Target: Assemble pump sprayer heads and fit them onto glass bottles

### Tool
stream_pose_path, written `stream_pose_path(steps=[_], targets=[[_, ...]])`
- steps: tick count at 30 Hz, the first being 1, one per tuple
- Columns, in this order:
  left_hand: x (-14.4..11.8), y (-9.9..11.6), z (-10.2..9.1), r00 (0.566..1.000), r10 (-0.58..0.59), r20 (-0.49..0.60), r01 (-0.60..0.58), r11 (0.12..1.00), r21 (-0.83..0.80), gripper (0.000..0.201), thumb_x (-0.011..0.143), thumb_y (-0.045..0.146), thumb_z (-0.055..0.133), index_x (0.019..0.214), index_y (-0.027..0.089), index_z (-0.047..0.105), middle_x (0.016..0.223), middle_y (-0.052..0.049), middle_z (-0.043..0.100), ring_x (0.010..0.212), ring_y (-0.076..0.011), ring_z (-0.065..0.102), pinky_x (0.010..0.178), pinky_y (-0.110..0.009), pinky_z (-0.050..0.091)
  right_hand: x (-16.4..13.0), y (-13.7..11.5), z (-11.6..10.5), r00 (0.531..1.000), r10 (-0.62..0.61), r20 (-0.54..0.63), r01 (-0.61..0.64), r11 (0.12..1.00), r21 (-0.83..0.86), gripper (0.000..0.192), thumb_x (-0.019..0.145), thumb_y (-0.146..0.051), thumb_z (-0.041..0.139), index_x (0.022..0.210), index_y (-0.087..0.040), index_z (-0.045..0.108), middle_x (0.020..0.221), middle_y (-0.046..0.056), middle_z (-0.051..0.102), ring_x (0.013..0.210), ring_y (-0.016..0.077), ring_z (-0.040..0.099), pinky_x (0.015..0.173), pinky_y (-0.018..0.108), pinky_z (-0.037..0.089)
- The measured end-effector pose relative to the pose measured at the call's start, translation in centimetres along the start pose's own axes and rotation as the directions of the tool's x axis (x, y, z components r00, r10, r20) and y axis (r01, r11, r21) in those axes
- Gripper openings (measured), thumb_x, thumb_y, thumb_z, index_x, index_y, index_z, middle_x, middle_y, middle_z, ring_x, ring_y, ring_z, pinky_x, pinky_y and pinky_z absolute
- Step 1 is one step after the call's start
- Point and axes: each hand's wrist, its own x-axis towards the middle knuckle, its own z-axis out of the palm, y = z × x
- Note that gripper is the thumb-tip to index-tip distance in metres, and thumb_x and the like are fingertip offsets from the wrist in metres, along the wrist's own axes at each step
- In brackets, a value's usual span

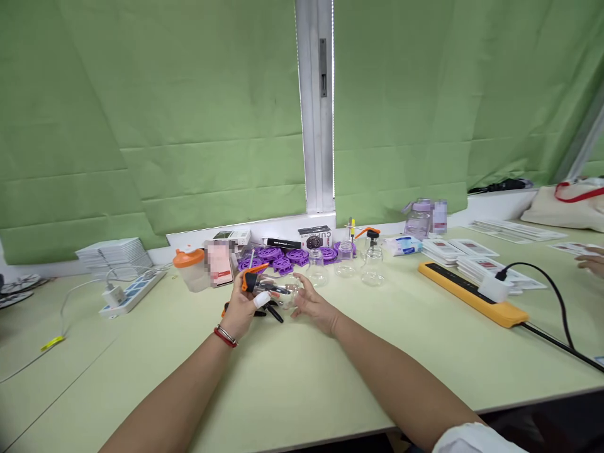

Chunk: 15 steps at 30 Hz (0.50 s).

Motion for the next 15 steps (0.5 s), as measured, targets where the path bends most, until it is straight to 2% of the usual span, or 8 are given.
stream_pose_path(steps=[2, 4, 6, 8, 10, 12, 13, 15], targets=[[-0.2, -0.1, 0.5, 1.000, 0.008, -0.003, -0.008, 1.000, -0.002, 0.064, 0.062, 0.018, 0.075, 0.116, 0.023, 0.041, 0.109, -0.007, 0.059, 0.094, -0.0175, 0.061, 0.084, -0.035, 0.049, 0.1, 0.4, 0.1, 0.999, -0.048, 0.001, 0.047, 0.984, -0.172, 0.071, 0.084, -0.049, 0.054, 0.141, -0.038, 0.013, 0.141, 0.009, 0.036, 0.106, 0.0224, 0.056, 0.081, 0.038, 0.047], [0.0, 0.1, 0.6, 0.999, 0.039, -0.028, -0.039, 0.999, 0.013, 0.054, 0.065, 0.019, 0.073, 0.111, 0.021, 0.044, 0.104, -0.006, 0.059, 0.091, -0.0169, 0.061, 0.082, -0.035, 0.050, 0.1, 0.9, -0.1, 0.997, -0.077, 0.016, 0.078, 0.921, -0.381, 0.076, 0.084, -0.049, 0.054, 0.143, -0.035, 0.009, 0.143, 0.011, 0.033, 0.112, 0.0231, 0.051, 0.088, 0.041, 0.043], [0.6, 0.9, 0.1, 0.990, 0.101, -0.100, -0.095, 0.994, 0.061, 0.049, 0.066, 0.020, 0.071, 0.109, 0.020, 0.046, 0.099, -0.005, 0.060, 0.086, -0.0158, 0.061, 0.079, -0.033, 0.050, 0.2, 1.4, -0.4, 0.994, -0.112, -0.011, 0.085, 0.810, -0.580, 0.082, 0.081, -0.048, 0.058, 0.144, -0.031, 0.009, 0.142, 0.012, 0.034, 0.115, 0.0244, 0.047, 0.093, 0.045, 0.040], [1.6, 2.1, -1.3, 0.950, 0.197, -0.241, -0.161, 0.974, 0.161, 0.046, 0.065, 0.021, 0.069, 0.105, 0.019, 0.047, 0.092, -0.003, 0.059, 0.080, -0.0140, 0.060, 0.076, -0.031, 0.050, 0.5, 1.9, -1.0, 0.967, -0.212, -0.142, 0.042, 0.679, -0.733, 0.082, 0.078, -0.047, 0.060, 0.143, -0.027, 0.014, 0.137, 0.014, 0.037, 0.114, 0.0255, 0.046, 0.095, 0.047, 0.038], [2.7, 3.4, -3.9, 0.852, 0.338, -0.400, -0.222, 0.925, 0.307, 0.052, 0.061, 0.019, 0.069, 0.107, 0.019, 0.045, 0.091, -0.002, 0.057, 0.079, -0.0134, 0.059, 0.078, -0.030, 0.049, 1.0, 2.2, -2.0, 0.870, -0.376, -0.319, -0.062, 0.558, -0.828, 0.075, 0.079, -0.046, 0.059, 0.140, -0.021, 0.022, 0.131, 0.016, 0.041, 0.113, 0.0272, 0.045, 0.097, 0.048, 0.037], [3.5, 4.6, -7.2, 0.688, 0.476, -0.548, -0.170, 0.839, 0.516, 0.063, 0.056, 0.014, 0.067, 0.113, 0.020, 0.041, 0.092, -0.001, 0.054, 0.082, -0.0135, 0.058, 0.082, -0.031, 0.047, 1.5, 2.5, -3.4, 0.739, -0.513, -0.437, -0.190, 0.463, -0.866, 0.069, 0.079, -0.043, 0.057, 0.135, -0.014, 0.028, 0.127, 0.019, 0.042, 0.117, 0.0303, 0.041, 0.100, 0.049, 0.034], [3.6, 5.0, -9.0, 0.593, 0.522, -0.613, -0.052, 0.785, 0.618, 0.067, 0.054, 0.012, 0.067, 0.115, 0.020, 0.039, 0.092, 0.000, 0.052, 0.081, -0.0140, 0.057, 0.084, -0.033, 0.046, 1.7, 2.6, -4.1, 0.697, -0.541, -0.471, -0.251, 0.431, -0.867, 0.069, 0.078, -0.042, 0.058, 0.133, -0.011, 0.030, 0.126, 0.020, 0.042, 0.118, 0.0318, 0.039, 0.101, 0.049, 0.032], [3.4, 5.4, -12.5, 0.460, 0.538, -0.707, 0.235, 0.694, 0.681, 0.070, 0.053, 0.012, 0.065, 0.116, 0.020, 0.037, 0.085, 0.001, 0.051, 0.077, -0.0173, 0.057, 0.083, -0.041, 0.046, 2.1, 2.8, -5.5, 0.643, -0.543, -0.540, -0.368, 0.400, -0.839, 0.071, 0.074, -0.042, 0.060, 0.131, -0.010, 0.031, 0.126, 0.021, 0.042, 0.120, 0.0342, 0.037, 0.101, 0.050, 0.031]])
